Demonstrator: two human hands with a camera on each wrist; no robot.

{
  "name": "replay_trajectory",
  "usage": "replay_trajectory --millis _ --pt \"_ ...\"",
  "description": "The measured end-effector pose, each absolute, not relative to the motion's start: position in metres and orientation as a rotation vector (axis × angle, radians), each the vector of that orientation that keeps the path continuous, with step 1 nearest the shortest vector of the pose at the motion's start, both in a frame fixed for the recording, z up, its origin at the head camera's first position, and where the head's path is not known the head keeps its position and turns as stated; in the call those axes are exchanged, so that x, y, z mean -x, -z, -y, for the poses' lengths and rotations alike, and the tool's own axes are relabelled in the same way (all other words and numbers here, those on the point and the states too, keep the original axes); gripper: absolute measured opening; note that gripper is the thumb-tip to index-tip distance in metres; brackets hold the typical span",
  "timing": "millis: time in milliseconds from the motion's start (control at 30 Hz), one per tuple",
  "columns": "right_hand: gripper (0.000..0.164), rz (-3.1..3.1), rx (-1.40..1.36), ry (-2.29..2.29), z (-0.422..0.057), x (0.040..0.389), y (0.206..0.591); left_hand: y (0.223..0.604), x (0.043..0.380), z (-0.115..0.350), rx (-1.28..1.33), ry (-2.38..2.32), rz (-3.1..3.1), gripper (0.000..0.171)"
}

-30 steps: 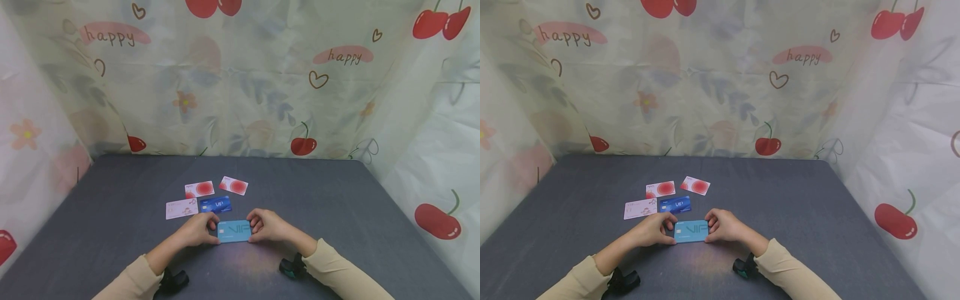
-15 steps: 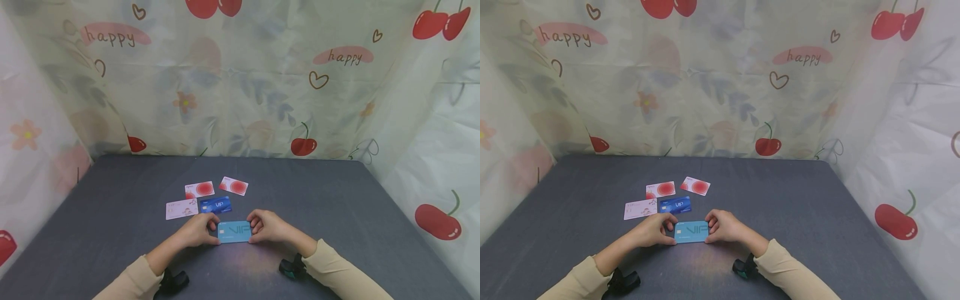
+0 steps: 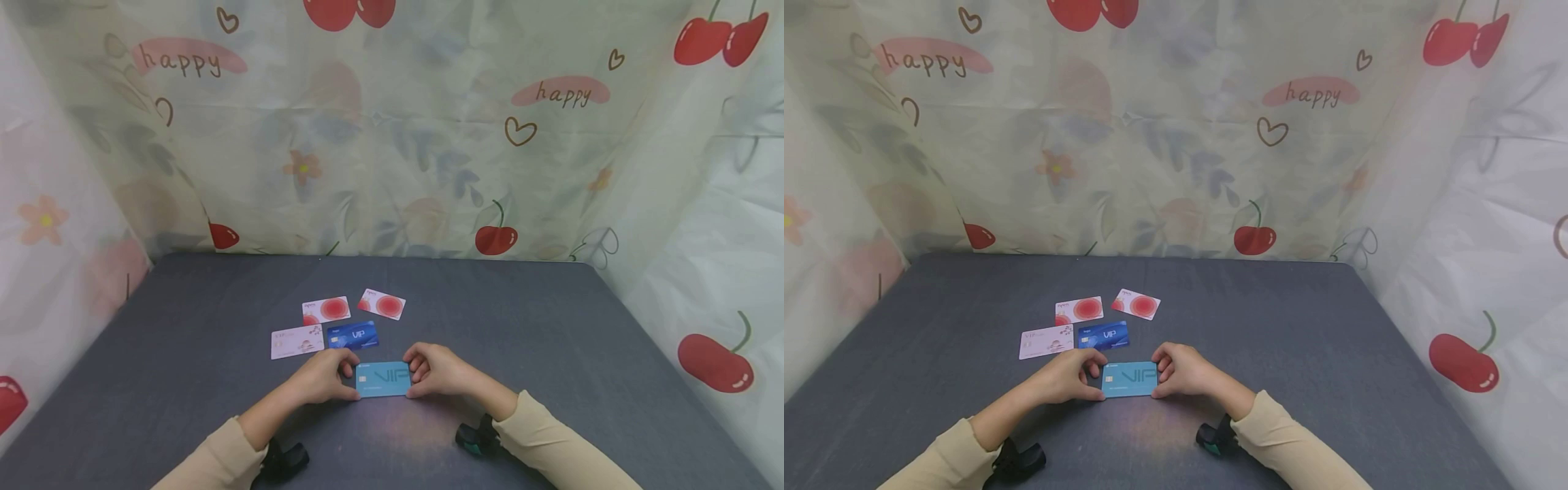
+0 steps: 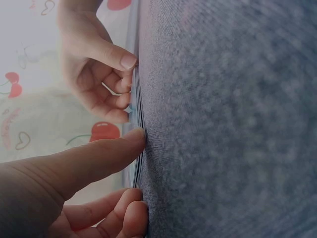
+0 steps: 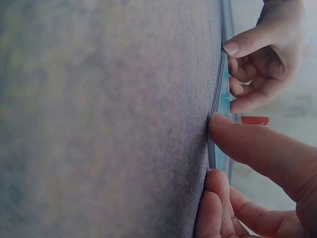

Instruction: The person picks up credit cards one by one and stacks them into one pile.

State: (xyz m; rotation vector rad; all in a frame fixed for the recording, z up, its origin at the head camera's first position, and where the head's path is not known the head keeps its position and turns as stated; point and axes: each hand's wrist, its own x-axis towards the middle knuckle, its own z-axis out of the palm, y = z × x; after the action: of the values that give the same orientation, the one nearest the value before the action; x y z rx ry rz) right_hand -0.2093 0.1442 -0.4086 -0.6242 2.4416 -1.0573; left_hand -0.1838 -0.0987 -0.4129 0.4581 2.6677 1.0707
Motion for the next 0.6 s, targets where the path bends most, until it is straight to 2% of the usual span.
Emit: replay_trajectory --millis 600 --pt "0.048 -2.444 0.638 1.047 -0.1446 0.2103 0.4093 0.4111 0.1824 0.0990 -0.483 -1.071 -2.684 0.046"
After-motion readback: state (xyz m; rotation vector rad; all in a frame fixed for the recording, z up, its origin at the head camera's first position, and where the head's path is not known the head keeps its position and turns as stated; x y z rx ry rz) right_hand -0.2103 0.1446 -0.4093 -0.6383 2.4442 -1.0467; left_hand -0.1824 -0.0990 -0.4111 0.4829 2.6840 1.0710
